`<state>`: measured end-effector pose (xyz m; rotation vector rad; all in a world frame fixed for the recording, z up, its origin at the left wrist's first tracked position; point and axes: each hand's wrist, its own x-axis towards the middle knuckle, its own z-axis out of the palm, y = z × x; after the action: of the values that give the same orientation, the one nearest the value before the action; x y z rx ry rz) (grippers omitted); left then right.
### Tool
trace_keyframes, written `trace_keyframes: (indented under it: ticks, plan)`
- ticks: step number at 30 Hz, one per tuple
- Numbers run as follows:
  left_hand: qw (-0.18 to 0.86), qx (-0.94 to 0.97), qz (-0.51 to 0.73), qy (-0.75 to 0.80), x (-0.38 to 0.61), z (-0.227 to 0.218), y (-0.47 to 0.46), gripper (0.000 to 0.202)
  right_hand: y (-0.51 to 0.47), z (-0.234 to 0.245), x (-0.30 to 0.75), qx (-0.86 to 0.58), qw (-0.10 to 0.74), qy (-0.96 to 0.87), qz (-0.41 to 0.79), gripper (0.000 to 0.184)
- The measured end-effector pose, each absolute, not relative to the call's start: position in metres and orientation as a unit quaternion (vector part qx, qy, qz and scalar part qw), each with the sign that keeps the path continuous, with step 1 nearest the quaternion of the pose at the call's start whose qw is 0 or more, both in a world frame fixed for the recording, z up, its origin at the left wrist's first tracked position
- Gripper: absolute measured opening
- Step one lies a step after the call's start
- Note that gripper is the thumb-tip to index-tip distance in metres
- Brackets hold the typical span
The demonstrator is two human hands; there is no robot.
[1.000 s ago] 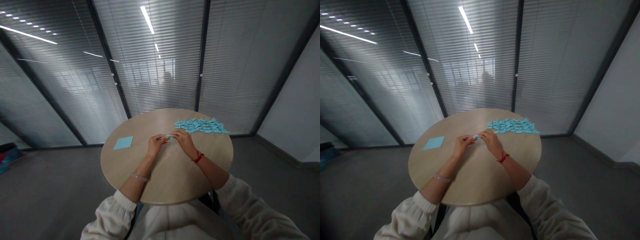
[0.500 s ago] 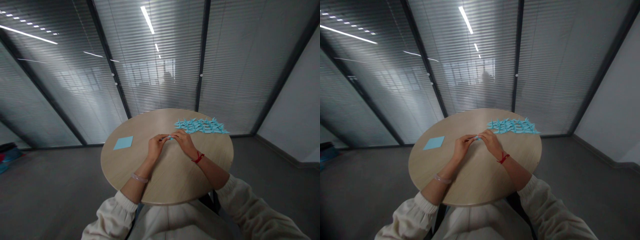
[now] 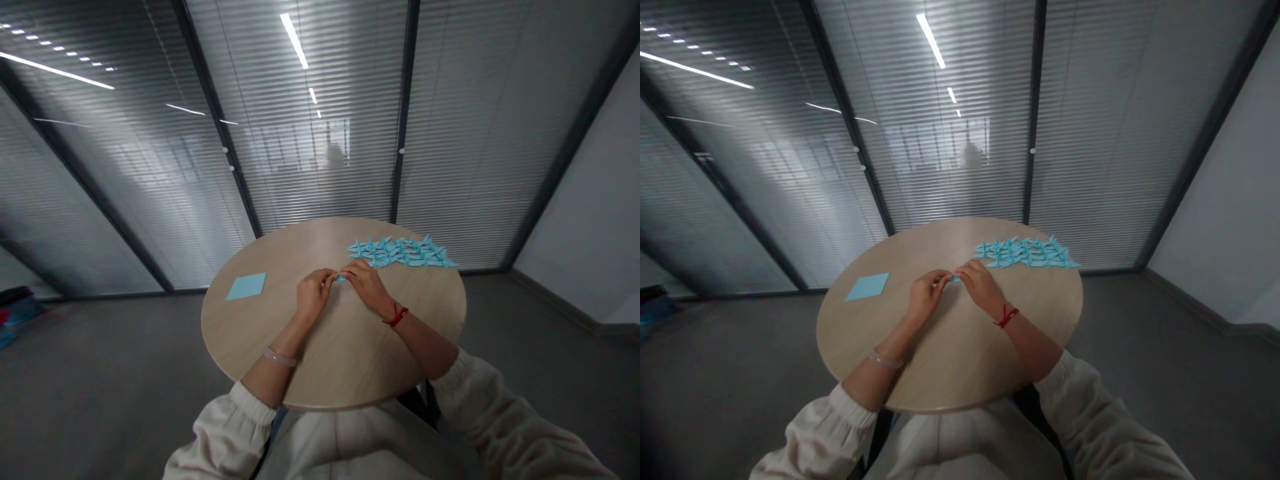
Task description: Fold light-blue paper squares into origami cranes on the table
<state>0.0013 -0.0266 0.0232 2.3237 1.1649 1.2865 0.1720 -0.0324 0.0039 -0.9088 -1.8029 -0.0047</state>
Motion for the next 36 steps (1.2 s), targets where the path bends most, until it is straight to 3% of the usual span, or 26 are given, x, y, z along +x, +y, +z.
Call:
trace_keyframes:
  ticks: [4, 8, 17, 36]
  plan:
    - [0.143, 0.792, 0.434, 0.404, 0.001, 0.023, -0.025, 0.025, -0.032, 0.005, 0.172, -0.390, 0.528, -0.754, 0.011, 0.026]
    - [0.242, 0.744, 0.465, 0.415, 0.000, 0.022, -0.018, 0.024, -0.031, 0.005, 0.175, -0.409, 0.551, -0.725, 0.051, 0.024]
    - [0.442, 0.636, 0.477, 0.416, 0.001, 0.016, -0.006, 0.044, -0.019, -0.005, 0.178, -0.423, 0.577, -0.686, 0.136, 0.029]
    - [0.476, 0.682, 0.407, 0.378, 0.003, 0.012, -0.007, 0.036, -0.016, -0.008, 0.181, -0.432, 0.517, -0.737, 0.054, 0.023]
